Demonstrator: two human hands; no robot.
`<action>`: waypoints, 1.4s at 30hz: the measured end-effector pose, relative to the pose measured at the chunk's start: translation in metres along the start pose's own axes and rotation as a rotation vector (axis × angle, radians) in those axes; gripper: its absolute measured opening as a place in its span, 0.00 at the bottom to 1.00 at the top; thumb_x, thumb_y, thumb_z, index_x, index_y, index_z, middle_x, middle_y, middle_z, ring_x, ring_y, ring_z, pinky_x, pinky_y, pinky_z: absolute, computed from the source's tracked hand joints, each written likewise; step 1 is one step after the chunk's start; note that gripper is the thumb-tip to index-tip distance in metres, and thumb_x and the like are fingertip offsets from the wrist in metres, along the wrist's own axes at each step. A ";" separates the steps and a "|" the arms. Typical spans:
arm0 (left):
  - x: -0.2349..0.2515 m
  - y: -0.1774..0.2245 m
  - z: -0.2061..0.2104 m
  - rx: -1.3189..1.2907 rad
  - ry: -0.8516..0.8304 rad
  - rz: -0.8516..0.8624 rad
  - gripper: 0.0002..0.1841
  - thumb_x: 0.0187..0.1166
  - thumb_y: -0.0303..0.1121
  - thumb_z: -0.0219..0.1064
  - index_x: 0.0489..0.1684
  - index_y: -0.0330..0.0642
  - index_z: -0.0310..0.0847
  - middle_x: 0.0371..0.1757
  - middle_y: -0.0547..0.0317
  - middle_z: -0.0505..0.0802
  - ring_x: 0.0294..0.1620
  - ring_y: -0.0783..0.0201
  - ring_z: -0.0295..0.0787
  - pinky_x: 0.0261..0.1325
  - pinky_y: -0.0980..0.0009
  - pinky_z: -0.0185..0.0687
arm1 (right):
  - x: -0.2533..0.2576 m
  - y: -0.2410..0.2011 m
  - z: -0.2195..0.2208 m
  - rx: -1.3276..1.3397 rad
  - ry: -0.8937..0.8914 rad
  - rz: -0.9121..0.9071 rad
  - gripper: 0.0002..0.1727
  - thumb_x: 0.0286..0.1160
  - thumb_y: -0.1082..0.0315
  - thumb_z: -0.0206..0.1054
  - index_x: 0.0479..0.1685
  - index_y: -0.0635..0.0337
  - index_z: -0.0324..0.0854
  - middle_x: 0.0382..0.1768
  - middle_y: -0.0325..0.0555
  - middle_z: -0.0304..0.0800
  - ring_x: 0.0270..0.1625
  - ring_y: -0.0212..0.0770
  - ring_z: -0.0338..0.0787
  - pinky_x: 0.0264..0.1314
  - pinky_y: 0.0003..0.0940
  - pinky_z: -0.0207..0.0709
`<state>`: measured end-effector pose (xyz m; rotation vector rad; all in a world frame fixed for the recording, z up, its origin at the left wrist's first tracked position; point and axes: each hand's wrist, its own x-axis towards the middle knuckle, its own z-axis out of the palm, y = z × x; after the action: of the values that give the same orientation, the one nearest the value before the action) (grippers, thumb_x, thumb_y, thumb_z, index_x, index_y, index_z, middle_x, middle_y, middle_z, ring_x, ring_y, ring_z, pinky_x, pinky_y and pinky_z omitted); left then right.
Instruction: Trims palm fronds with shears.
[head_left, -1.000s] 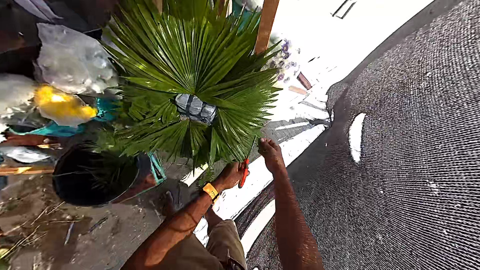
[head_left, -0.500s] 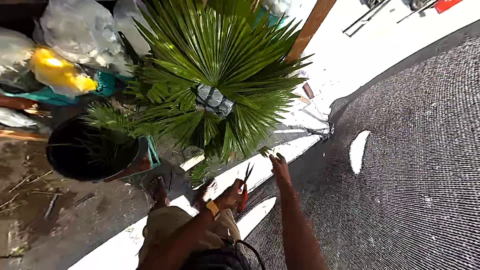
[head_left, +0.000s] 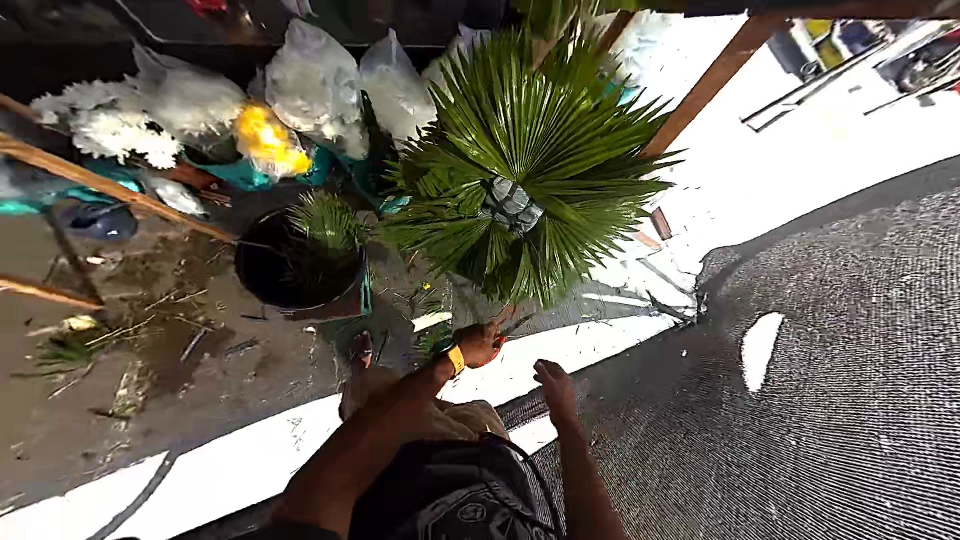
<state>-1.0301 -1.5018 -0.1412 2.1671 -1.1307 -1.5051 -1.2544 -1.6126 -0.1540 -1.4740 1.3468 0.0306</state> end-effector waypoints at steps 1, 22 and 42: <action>-0.003 -0.018 0.018 -0.182 0.013 -0.021 0.23 0.81 0.38 0.65 0.71 0.35 0.76 0.61 0.35 0.88 0.62 0.38 0.87 0.63 0.36 0.80 | 0.000 -0.018 -0.002 -0.043 0.035 -0.087 0.22 0.87 0.58 0.62 0.69 0.66 0.80 0.63 0.60 0.88 0.60 0.53 0.90 0.62 0.54 0.85; 0.063 -0.093 0.047 -1.545 0.393 0.472 0.46 0.68 0.32 0.75 0.87 0.32 0.52 0.77 0.39 0.80 0.74 0.53 0.81 0.73 0.58 0.81 | 0.062 -0.302 0.149 -0.826 0.358 -1.516 0.21 0.82 0.56 0.67 0.68 0.53 0.85 0.80 0.54 0.76 0.86 0.58 0.67 0.88 0.59 0.58; 0.045 -0.141 -0.072 -1.444 0.424 0.573 0.45 0.69 0.31 0.75 0.89 0.31 0.53 0.82 0.40 0.74 0.80 0.57 0.73 0.80 0.63 0.74 | 0.130 -0.296 0.195 -1.207 0.293 -1.535 0.21 0.87 0.59 0.61 0.76 0.35 0.82 0.87 0.45 0.69 0.93 0.59 0.57 0.94 0.67 0.41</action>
<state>-0.8971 -1.4563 -0.2266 0.9265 -0.2180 -0.9401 -0.8790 -1.6365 -0.1219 -3.2717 -0.0985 -0.4368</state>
